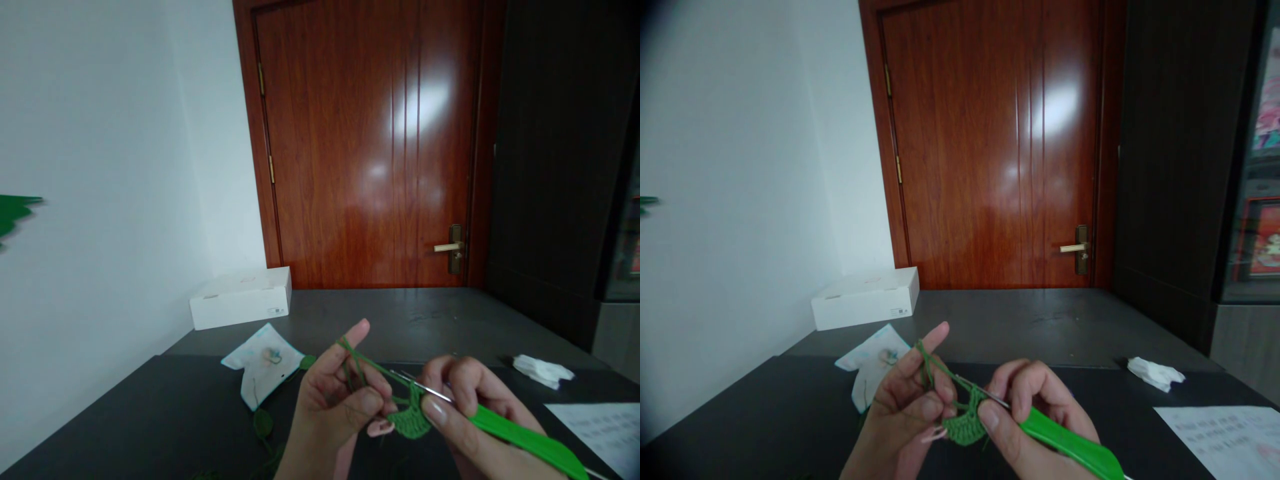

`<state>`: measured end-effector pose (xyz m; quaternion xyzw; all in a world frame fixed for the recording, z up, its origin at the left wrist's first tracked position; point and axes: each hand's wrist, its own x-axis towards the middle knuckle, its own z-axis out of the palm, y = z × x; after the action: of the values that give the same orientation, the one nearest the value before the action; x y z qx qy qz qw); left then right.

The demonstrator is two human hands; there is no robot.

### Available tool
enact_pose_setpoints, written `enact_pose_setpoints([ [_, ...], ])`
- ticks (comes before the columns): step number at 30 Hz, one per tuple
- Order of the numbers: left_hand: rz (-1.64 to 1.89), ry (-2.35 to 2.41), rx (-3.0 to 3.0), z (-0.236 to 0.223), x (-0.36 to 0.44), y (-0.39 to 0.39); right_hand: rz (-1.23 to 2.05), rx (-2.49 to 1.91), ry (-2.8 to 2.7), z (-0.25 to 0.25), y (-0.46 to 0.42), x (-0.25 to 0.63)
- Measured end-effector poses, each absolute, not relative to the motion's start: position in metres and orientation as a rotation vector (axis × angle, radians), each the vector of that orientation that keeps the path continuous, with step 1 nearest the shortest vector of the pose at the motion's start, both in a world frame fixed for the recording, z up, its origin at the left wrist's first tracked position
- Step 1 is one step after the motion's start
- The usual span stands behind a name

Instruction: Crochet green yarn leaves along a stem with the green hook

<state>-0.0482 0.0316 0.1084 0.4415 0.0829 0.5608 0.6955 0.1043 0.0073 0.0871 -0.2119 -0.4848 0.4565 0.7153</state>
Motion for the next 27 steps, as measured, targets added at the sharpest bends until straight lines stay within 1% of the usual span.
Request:
enact_pose_setpoints([
  [5,1.305,0.271,1.000,0.108,-0.046,0.036,0.949,-0.460,-1.097,0.090,0.009,0.106],
  [9,1.281,0.300,0.999,0.108,-0.044,0.034,0.883,-0.476,-1.091,0.090,0.008,0.106],
  [16,1.315,0.244,1.042,0.113,-0.044,0.020,0.747,-0.463,-1.138,0.088,0.008,0.105],
  [22,1.402,0.449,1.233,0.119,-0.056,0.019,0.691,-0.495,-1.172,0.090,0.011,0.105],
  [24,1.370,0.454,1.268,0.120,-0.060,0.021,0.684,-0.504,-1.160,0.090,0.010,0.106],
  [27,1.209,0.357,1.167,0.121,-0.062,0.024,0.684,-0.506,-1.154,0.089,0.008,0.105],
])
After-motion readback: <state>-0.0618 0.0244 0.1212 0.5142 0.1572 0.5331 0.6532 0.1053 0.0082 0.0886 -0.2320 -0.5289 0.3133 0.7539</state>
